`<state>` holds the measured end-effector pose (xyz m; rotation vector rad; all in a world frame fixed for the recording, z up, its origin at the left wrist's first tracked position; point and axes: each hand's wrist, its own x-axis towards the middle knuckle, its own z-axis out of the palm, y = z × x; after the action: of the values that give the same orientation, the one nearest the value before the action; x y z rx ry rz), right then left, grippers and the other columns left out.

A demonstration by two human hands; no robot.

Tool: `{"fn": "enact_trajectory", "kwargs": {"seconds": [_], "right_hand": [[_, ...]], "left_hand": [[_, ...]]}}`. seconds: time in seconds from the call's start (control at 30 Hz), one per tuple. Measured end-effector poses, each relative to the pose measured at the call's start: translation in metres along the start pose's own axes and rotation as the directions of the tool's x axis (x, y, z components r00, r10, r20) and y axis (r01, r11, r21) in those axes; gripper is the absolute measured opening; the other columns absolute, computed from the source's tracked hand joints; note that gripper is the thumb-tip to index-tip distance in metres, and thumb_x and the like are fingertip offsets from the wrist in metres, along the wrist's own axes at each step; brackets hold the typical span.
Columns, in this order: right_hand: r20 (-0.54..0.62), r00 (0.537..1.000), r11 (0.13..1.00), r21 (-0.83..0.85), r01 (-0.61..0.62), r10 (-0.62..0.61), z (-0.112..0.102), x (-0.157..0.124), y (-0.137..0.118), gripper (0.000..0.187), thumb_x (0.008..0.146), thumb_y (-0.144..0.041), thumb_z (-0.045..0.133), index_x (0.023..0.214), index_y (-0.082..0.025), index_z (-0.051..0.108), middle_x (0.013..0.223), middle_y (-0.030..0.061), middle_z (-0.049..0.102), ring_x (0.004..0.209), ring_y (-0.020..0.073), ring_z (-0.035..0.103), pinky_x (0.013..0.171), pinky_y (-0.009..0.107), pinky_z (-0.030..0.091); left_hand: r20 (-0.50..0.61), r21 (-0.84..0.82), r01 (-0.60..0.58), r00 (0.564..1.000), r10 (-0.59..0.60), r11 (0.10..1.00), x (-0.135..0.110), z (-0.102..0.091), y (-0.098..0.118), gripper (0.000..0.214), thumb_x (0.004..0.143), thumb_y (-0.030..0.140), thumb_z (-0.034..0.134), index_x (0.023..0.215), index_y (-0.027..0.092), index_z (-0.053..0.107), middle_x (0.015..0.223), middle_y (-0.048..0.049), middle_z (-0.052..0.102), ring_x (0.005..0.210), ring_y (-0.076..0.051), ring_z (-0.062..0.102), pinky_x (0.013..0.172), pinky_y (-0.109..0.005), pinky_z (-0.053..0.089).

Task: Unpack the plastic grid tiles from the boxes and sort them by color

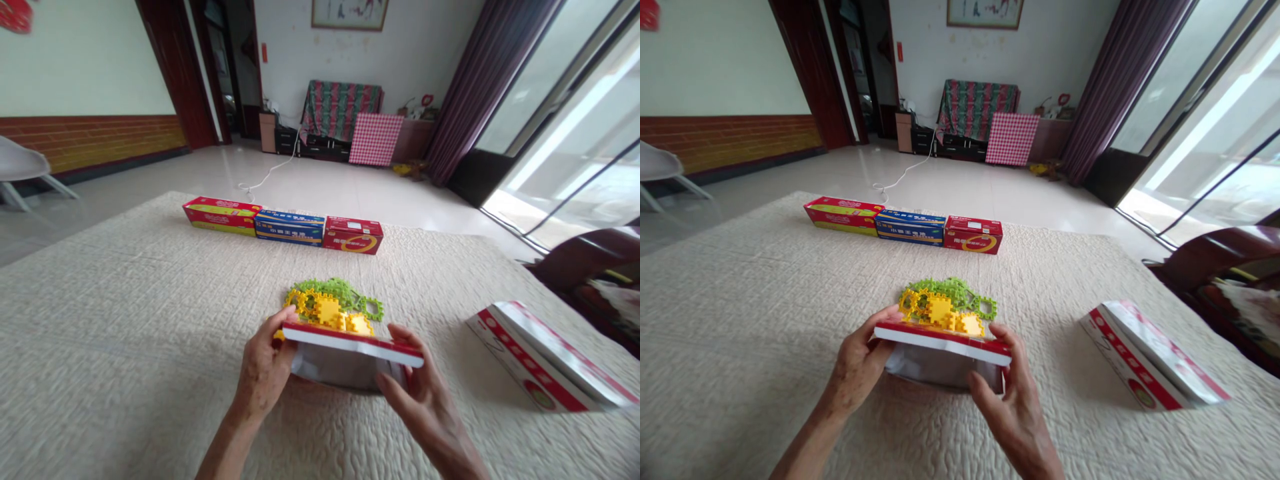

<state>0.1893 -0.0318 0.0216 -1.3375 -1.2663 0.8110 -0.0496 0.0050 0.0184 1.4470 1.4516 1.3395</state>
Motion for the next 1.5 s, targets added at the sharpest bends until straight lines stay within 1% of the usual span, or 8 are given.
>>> {"fn": "enact_trajectory", "kwargs": {"seconds": [0.1,0.27,0.43,0.73,0.8,0.9,1.03,1.5], "right_hand": [[0.061,0.997,0.999,0.007,0.043,-0.043,-0.002,0.0,-0.006,0.048,0.073,-0.047,0.07,0.116,-0.029,0.057,0.141,0.0101,0.05,0.128,0.0314,0.049,0.095,0.043,0.051],[-0.028,1.0,0.998,-0.063,-0.012,0.01,0.002,0.001,-0.009,0.03,0.082,-0.052,0.059,0.089,-0.023,0.063,0.127,0.0105,0.061,0.12,0.0289,0.057,0.092,0.039,0.052],[-0.098,0.995,0.996,-0.093,0.004,-0.013,0.007,0.003,0.002,0.03,0.084,-0.05,0.058,0.091,-0.022,0.065,0.123,0.0108,0.063,0.11,0.0242,0.062,0.083,0.031,0.055],[-0.188,0.979,0.964,-0.265,0.025,-0.077,0.009,0.005,0.002,0.039,0.089,-0.053,0.046,0.092,-0.021,0.068,0.109,0.0092,0.07,0.101,0.0238,0.064,0.093,0.039,0.05],[-0.193,0.978,0.962,-0.272,0.017,-0.072,0.01,0.005,0.001,0.04,0.089,-0.053,0.046,0.093,-0.021,0.068,0.107,0.0089,0.07,0.098,0.0236,0.065,0.091,0.038,0.051],[-0.204,0.976,0.961,-0.277,0.017,-0.076,0.011,0.005,0.002,0.04,0.089,-0.053,0.046,0.093,-0.021,0.068,0.107,0.009,0.07,0.098,0.0238,0.065,0.09,0.038,0.051],[-0.203,0.976,0.958,-0.287,0.018,-0.079,0.01,0.005,0.004,0.039,0.089,-0.052,0.046,0.092,-0.021,0.068,0.108,0.009,0.07,0.1,0.0239,0.063,0.09,0.037,0.05],[-0.175,0.976,0.938,-0.34,0.064,-0.13,0.012,0.001,-0.002,0.035,0.093,-0.048,0.042,0.092,-0.022,0.065,0.102,0.0067,0.067,0.098,0.0212,0.062,0.085,0.033,0.048]], "left_hand": [[-0.012,0.018,-0.021,1.0,0.021,1.0,0.0,0.0,0.001,0.035,0.083,0.028,0.058,0.115,0.018,0.065,0.115,-0.0073,0.07,0.106,-0.02,0.066,0.094,-0.031,0.053],[-0.007,0.084,-0.036,0.999,0.037,0.996,0.0,-0.002,0.001,0.044,0.073,0.015,0.051,0.114,0.017,0.067,0.112,-0.0072,0.072,0.103,-0.02,0.067,0.091,-0.029,0.054],[0.029,-0.021,0.072,0.997,-0.072,0.997,0.0,-0.001,-0.001,0.041,0.082,0.031,0.051,0.116,0.014,0.066,0.111,-0.0102,0.072,0.098,-0.021,0.069,0.081,-0.027,0.057],[-0.104,-0.129,0.088,0.989,-0.102,0.988,-0.005,0.002,0.001,0.05,0.093,0.052,0.041,0.112,0.014,0.067,0.115,-0.0108,0.07,0.107,-0.023,0.065,0.088,-0.031,0.054],[-0.048,-0.142,0.058,0.997,-0.066,0.988,-0.006,-0.002,0.002,0.05,0.095,0.051,0.038,0.117,0.015,0.064,0.119,-0.0107,0.068,0.11,-0.024,0.064,0.09,-0.032,0.053],[0.043,-0.086,-0.098,0.994,0.102,0.991,-0.005,-0.008,0.001,0.043,0.093,0.046,0.045,0.118,0.016,0.063,0.127,-0.0109,0.063,0.122,-0.024,0.056,0.103,-0.034,0.045],[0.051,0.018,-0.261,0.964,0.259,0.965,-0.002,-0.008,-0.003,0.032,0.091,0.037,0.055,0.113,0.017,0.065,0.126,-0.011,0.062,0.121,-0.022,0.056,0.104,-0.033,0.044],[-0.039,0.132,-0.277,0.958,0.284,0.952,0.002,0.001,-0.006,0.025,0.094,0.035,0.05,0.106,0.019,0.065,0.109,-0.0078,0.067,0.106,-0.017,0.062,0.09,-0.024,0.049]]}}
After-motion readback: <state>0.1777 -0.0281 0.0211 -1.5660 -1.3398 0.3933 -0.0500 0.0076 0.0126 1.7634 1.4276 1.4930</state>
